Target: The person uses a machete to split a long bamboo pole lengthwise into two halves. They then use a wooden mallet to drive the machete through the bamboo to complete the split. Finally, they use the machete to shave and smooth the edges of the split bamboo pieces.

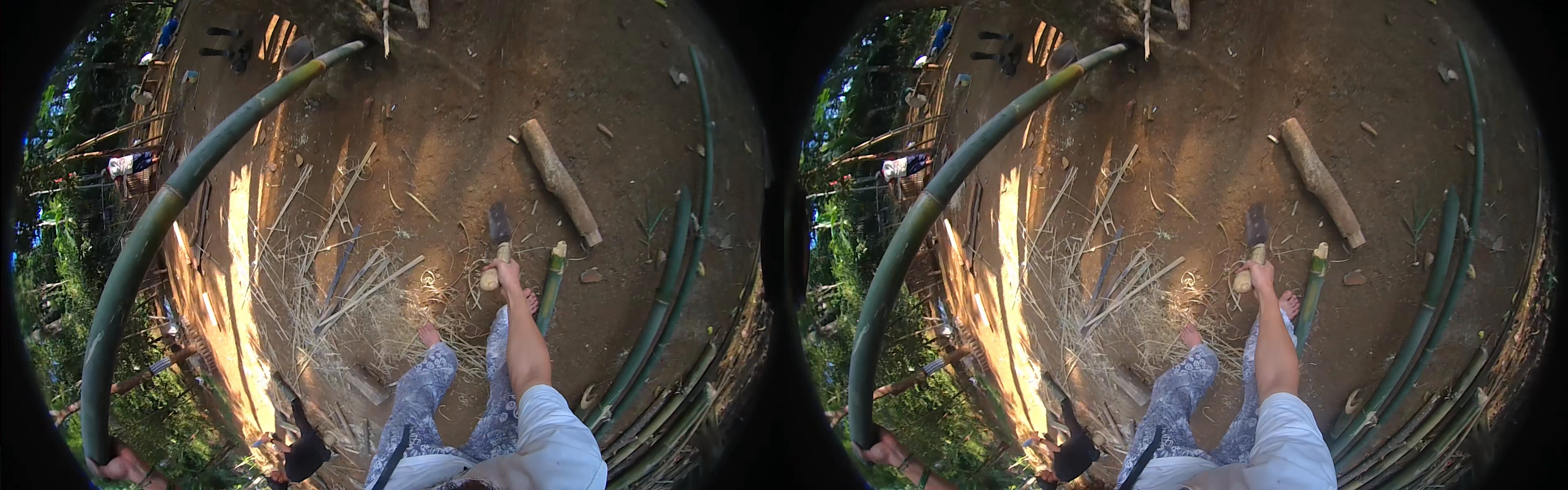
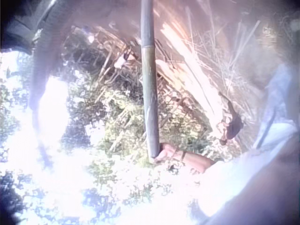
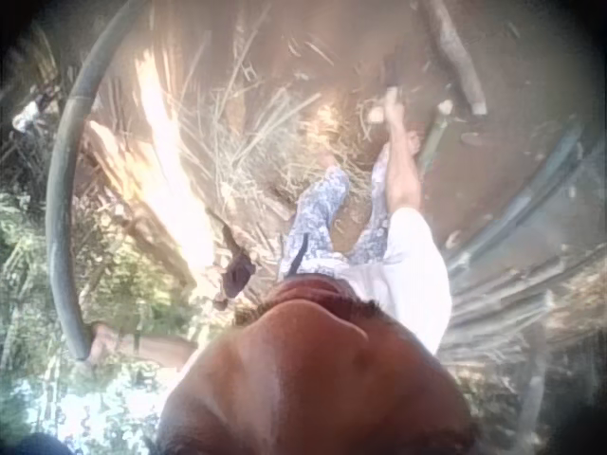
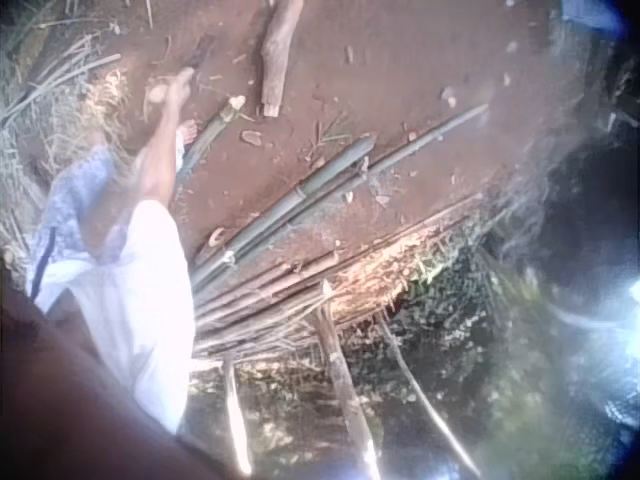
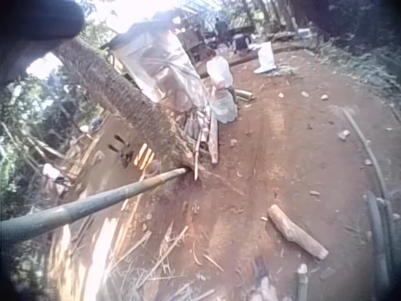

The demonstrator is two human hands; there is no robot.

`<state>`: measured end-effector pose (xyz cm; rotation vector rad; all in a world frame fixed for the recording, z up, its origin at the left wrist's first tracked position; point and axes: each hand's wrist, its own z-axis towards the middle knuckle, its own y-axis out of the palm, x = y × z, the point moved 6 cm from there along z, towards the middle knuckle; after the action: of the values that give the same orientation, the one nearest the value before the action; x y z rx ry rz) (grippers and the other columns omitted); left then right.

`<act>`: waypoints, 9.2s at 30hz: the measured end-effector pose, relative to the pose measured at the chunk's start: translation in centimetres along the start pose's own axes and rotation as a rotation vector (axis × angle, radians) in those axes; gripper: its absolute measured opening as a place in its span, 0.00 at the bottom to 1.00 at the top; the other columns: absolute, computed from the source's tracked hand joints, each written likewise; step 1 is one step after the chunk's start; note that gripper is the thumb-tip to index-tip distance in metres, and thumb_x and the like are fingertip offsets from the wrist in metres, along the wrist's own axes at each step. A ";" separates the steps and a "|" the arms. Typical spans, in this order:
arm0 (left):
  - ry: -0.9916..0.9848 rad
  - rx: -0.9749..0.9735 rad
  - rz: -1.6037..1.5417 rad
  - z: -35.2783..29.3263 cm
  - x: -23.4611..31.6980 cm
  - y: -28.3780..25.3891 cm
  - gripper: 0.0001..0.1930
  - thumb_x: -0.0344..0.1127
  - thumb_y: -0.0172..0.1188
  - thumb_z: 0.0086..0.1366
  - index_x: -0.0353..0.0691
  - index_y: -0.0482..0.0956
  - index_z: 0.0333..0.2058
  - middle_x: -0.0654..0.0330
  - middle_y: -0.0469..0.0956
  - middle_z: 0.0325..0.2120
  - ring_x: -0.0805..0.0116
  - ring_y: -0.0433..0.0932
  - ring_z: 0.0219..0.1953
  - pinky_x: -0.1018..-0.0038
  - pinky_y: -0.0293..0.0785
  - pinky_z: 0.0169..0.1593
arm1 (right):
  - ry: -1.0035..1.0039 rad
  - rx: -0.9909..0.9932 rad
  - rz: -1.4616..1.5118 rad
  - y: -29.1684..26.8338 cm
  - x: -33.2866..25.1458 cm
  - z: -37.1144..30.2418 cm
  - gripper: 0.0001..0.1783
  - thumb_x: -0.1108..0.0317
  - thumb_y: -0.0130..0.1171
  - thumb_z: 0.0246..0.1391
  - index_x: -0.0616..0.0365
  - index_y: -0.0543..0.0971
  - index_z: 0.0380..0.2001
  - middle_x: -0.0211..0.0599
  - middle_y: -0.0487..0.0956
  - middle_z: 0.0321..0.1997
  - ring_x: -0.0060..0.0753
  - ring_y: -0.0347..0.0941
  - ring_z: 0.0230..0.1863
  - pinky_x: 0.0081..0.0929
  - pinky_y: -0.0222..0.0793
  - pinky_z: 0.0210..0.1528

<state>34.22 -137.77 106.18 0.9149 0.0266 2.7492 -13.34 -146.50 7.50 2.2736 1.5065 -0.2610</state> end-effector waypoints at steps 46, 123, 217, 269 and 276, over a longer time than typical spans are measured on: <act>0.093 -0.756 -0.782 -16.2 12.3 9.7 0.29 0.30 0.80 0.47 0.41 0.75 0.48 0.54 0.82 0.44 0.51 0.82 0.48 0.57 0.77 0.56 | -1.257 0.124 -0.265 16.5 -17.8 -79.7 0.13 0.70 0.64 0.64 0.61 0.76 0.48 0.28 0.78 0.28 0.19 0.75 0.28 0.20 0.71 0.31; 0.028 -1.011 -0.691 -20.2 14.2 11.8 0.26 0.31 0.77 0.48 0.44 0.79 0.47 0.60 0.84 0.43 0.59 0.84 0.48 0.49 0.62 0.71 | -1.226 -0.267 -0.421 17.8 -16.0 -88.9 0.13 0.76 0.68 0.57 0.64 0.76 0.43 0.27 0.79 0.28 0.14 0.73 0.28 0.18 0.69 0.31; 0.037 -1.378 -0.670 -15.7 11.2 12.8 0.34 0.34 0.84 0.43 0.42 0.77 0.49 0.63 0.79 0.41 0.69 0.78 0.43 0.69 0.77 0.51 | -1.252 -0.135 -0.701 23.2 -17.3 -88.8 0.14 0.68 0.65 0.58 0.61 0.71 0.27 0.34 0.69 0.14 0.24 0.62 0.16 0.33 0.60 0.23; 1.354 -0.765 -0.569 -1.1 39.2 5.6 0.30 0.61 0.43 0.76 0.58 0.68 0.70 0.61 0.72 0.66 0.61 0.64 0.72 0.52 0.48 0.78 | -1.315 -0.045 -0.677 22.9 -17.8 -89.5 0.11 0.70 0.62 0.53 0.64 0.72 0.25 0.37 0.71 0.16 0.25 0.64 0.19 0.33 0.63 0.25; 1.352 -1.024 -0.360 -5.9 34.4 10.7 0.31 0.64 0.33 0.77 0.64 0.62 0.73 0.65 0.62 0.73 0.61 0.56 0.76 0.52 0.36 0.80 | -1.270 0.027 -0.775 22.9 -18.3 -87.4 0.11 0.68 0.63 0.51 0.65 0.74 0.27 0.54 0.77 0.20 0.60 0.77 0.26 0.45 0.69 0.30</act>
<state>1.69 -139.71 122.72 -1.0635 -0.7625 2.0088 -5.35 -132.53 98.23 0.8963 1.4239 -1.5460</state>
